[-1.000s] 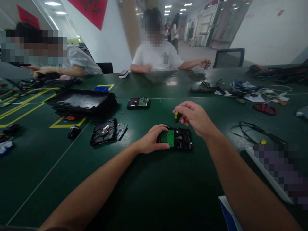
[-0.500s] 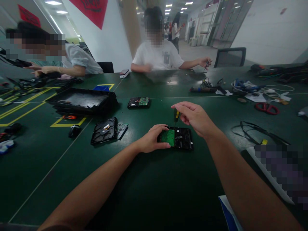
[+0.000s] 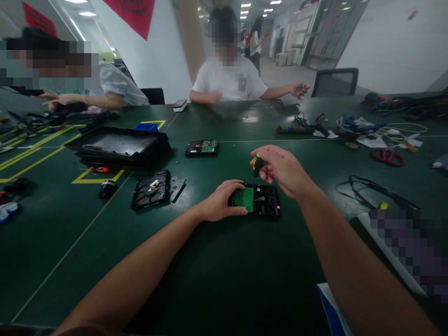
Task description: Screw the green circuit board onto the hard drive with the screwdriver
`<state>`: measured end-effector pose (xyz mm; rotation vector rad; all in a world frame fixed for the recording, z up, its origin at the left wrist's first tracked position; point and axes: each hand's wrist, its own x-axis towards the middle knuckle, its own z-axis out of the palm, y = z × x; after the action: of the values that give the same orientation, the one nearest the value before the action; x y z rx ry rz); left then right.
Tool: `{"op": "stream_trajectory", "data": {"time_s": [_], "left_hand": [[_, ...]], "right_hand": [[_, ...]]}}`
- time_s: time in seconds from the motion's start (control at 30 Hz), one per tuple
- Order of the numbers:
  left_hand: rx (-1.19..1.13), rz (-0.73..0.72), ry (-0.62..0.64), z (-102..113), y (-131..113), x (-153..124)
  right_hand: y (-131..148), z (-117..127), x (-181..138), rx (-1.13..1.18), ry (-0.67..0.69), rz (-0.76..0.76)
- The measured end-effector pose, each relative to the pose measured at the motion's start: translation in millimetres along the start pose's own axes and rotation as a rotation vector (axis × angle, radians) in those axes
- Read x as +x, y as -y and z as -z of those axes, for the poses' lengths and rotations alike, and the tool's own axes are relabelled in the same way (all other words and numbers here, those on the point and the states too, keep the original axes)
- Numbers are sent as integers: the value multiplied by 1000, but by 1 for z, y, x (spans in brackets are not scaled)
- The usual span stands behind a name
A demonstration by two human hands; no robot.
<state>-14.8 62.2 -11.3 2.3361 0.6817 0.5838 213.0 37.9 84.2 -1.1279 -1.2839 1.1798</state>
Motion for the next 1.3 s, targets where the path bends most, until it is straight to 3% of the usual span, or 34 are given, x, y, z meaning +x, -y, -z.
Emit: {"op": "stream_trajectory", "data": {"time_s": [0.2,0.63,0.83,1.3], "left_hand": [[-6,8,2,0,-2,0],[-17,28,9,1,-5,0],[-7,43,20,-1,0,-1],[-8,42,24,-1,0,-1]], "right_hand": [[0,1,-1,-82,1,41],[-1,2,0,57,66,-40],[0,5,-3,-28,130,-5],[-1,4,-3,-25,127,9]]}}
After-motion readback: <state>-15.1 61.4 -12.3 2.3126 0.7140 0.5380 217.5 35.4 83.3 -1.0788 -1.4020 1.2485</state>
